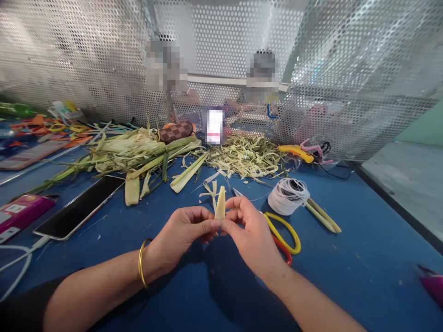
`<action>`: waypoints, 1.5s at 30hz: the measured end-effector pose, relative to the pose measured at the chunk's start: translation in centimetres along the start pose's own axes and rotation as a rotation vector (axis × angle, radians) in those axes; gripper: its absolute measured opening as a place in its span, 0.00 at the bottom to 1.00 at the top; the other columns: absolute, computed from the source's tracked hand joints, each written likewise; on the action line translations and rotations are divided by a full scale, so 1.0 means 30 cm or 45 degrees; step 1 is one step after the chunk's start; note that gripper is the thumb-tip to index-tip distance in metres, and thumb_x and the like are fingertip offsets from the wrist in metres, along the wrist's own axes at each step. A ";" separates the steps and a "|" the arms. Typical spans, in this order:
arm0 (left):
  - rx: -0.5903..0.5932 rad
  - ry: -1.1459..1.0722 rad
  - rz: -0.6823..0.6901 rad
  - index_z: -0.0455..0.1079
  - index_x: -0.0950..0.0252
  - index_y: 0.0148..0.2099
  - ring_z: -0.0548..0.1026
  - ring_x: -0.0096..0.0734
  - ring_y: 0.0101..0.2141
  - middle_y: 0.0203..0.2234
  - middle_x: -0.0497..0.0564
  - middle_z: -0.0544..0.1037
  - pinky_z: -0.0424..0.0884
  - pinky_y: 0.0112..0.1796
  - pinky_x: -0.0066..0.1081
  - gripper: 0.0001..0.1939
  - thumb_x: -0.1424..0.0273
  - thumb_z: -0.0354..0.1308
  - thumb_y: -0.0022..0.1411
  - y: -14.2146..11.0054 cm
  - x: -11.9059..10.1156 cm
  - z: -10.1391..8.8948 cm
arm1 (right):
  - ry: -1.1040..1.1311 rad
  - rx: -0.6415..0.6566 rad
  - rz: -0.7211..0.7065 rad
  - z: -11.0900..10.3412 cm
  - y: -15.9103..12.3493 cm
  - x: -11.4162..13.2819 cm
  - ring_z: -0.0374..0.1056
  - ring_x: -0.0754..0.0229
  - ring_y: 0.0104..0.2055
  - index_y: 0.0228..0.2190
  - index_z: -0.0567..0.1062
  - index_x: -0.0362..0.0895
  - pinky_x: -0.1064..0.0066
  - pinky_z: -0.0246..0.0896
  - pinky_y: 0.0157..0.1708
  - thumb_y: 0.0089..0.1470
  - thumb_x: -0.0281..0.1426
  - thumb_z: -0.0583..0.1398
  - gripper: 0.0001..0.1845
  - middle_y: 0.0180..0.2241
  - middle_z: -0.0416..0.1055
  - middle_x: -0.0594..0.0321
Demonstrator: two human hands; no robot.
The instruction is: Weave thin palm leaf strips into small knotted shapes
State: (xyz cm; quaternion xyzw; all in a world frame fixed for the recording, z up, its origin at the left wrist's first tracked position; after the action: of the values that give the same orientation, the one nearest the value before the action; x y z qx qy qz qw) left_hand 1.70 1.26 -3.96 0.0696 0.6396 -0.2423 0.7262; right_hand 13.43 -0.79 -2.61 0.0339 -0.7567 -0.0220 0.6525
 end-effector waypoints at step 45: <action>-0.141 -0.060 0.104 0.69 0.67 0.24 0.69 0.21 0.22 0.19 0.47 0.75 0.65 0.27 0.24 0.08 0.69 0.60 0.51 0.001 -0.013 -0.011 | -0.518 -0.150 -0.146 -0.001 -0.025 0.030 0.67 0.63 0.29 0.27 0.69 0.44 0.72 0.62 0.29 0.56 0.32 0.55 0.07 0.26 0.71 0.65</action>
State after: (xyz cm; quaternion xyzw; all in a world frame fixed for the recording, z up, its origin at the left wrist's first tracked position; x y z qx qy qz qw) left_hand 1.39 1.52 -3.64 0.0497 0.6313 -0.1783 0.7531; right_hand 13.35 -1.61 -1.77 0.0337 -0.8670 -0.1096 0.4849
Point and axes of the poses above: each hand's wrist, its own y-axis towards the middle knuckle, its own z-axis out of the palm, x = y × z, the point moved 7 cm from there along y, towards the middle knuckle
